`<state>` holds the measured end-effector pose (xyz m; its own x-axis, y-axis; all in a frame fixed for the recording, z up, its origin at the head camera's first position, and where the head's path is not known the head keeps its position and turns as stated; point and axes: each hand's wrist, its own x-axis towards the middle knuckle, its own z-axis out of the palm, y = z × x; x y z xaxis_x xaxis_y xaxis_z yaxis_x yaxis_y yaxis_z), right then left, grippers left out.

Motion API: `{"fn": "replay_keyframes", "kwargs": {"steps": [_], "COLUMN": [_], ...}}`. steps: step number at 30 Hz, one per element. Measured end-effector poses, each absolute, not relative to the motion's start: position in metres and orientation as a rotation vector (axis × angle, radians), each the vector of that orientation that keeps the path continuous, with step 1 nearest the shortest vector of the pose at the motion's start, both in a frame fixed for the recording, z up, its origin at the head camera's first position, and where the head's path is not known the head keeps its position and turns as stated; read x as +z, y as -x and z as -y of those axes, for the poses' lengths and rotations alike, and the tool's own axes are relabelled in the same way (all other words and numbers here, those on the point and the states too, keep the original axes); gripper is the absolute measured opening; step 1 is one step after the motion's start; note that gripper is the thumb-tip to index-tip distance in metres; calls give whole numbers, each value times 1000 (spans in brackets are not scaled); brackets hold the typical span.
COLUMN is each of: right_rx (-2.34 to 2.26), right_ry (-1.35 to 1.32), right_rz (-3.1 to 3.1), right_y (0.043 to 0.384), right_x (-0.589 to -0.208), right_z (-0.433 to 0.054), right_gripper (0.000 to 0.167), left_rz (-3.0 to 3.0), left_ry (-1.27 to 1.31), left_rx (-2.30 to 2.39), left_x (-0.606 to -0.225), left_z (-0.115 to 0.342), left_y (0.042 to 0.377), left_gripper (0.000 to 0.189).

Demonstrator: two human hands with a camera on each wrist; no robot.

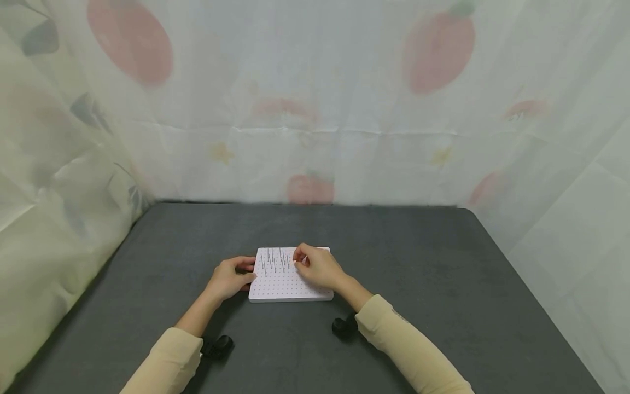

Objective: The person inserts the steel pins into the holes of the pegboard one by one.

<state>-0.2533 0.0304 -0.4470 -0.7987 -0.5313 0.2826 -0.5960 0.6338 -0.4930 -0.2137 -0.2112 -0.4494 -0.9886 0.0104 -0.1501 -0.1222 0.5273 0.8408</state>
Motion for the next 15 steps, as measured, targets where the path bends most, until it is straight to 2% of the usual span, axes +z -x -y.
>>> {"fn": "replay_keyframes", "kwargs": {"steps": [7,15], "right_rx": [924,920], "right_ry": [-954,-944], "right_rz": [2726,2734], "right_y": [249,246], "right_x": [-433,-426], "right_z": [-55,-88], "right_gripper": [4,5], "left_rz": [-2634,-2760], "left_ry": [96,-28], "left_rx": [1449,1351], "left_x": [-447,-440], "left_z": [210,215], "left_y": [212,203], "left_gripper": [43,41]}}
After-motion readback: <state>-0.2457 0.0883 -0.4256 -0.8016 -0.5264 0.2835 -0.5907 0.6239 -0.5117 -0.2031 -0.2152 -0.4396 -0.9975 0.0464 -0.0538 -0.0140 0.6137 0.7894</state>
